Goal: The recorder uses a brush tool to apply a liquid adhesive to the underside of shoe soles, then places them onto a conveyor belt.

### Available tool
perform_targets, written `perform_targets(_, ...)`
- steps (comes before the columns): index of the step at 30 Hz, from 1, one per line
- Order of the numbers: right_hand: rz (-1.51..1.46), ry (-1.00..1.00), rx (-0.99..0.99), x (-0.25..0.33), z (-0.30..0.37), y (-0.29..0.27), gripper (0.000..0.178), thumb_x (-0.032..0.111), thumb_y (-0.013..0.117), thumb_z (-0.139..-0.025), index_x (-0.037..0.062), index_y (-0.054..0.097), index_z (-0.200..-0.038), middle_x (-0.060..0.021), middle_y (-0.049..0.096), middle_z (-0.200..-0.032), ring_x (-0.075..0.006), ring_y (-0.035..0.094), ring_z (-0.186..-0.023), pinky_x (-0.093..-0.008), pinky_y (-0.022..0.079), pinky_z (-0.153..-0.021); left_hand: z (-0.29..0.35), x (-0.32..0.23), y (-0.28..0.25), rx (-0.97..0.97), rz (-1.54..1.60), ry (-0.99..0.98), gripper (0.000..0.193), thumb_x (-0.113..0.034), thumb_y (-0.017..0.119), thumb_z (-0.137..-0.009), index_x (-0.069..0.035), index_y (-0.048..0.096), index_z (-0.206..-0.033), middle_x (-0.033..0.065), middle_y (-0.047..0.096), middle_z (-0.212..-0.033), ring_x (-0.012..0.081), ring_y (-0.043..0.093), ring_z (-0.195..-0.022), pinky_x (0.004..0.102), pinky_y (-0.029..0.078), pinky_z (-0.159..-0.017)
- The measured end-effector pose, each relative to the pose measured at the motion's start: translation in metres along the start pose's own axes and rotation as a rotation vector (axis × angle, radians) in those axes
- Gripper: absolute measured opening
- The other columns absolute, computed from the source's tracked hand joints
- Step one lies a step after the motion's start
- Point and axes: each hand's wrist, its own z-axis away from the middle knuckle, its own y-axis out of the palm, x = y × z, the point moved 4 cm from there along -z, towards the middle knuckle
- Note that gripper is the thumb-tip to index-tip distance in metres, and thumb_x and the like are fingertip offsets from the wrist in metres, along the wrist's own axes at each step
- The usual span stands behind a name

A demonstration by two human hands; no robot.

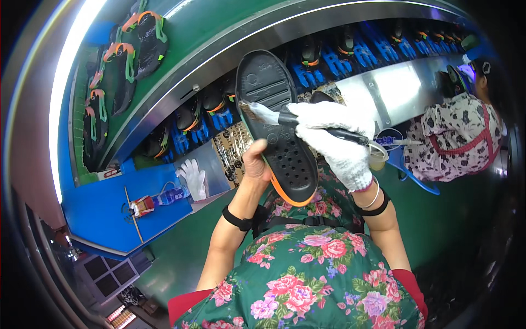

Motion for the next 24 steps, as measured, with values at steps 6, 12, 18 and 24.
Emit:
perform_targets(6,0.341,-0.403,0.016,0.012,0.002,-0.003,0.024,-0.001,0.073,-0.085,0.0004,0.076,-0.108,-0.0168,0.075,-0.116,-0.0258,0.072,-0.102,-0.0351,0.058,-0.087,-0.020,0.012,0.034,-0.002,0.094,-0.033,0.099,-0.087,0.022,-0.091,-0.015,0.039,-0.157,0.0078,0.050,-0.154,0.0263,0.051,-0.138,0.0447,0.041,-0.116)
perform_targets(12,0.574,-0.794,-0.145,0.008,-0.014,-0.009,0.028,0.003,0.072,-0.086,0.0038,0.077,-0.114,-0.0123,0.076,-0.116,-0.0267,0.072,-0.104,-0.0362,0.057,-0.088,-0.017,0.034,0.045,0.060,0.240,-0.082,0.089,-0.080,0.027,-0.097,-0.016,0.038,-0.158,0.0046,0.046,-0.158,0.0284,0.047,-0.140,0.0473,0.036,-0.119)
perform_targets(18,0.467,-0.281,0.154,0.009,0.009,0.013,0.034,0.009,0.066,-0.092,0.0048,0.071,-0.125,-0.0139,0.071,-0.127,-0.0285,0.067,-0.117,-0.0389,0.052,-0.098,-0.015,0.036,0.024,-0.186,-0.468,-0.124,0.104,-0.090,0.018,-0.090,-0.012,0.040,-0.155,0.0102,0.052,-0.150,0.0279,0.052,-0.136,0.0448,0.041,-0.115)
perform_targets(24,0.503,-0.404,0.098,0.002,0.003,0.007,0.034,0.010,0.067,-0.093,0.0044,0.071,-0.126,-0.0146,0.071,-0.128,-0.0285,0.066,-0.116,-0.0393,0.053,-0.097,-0.019,0.035,0.010,-0.263,-0.261,-0.031,0.102,-0.089,0.022,-0.090,-0.013,0.043,-0.154,0.0059,0.051,-0.151,0.0259,0.052,-0.134,0.0455,0.040,-0.116)
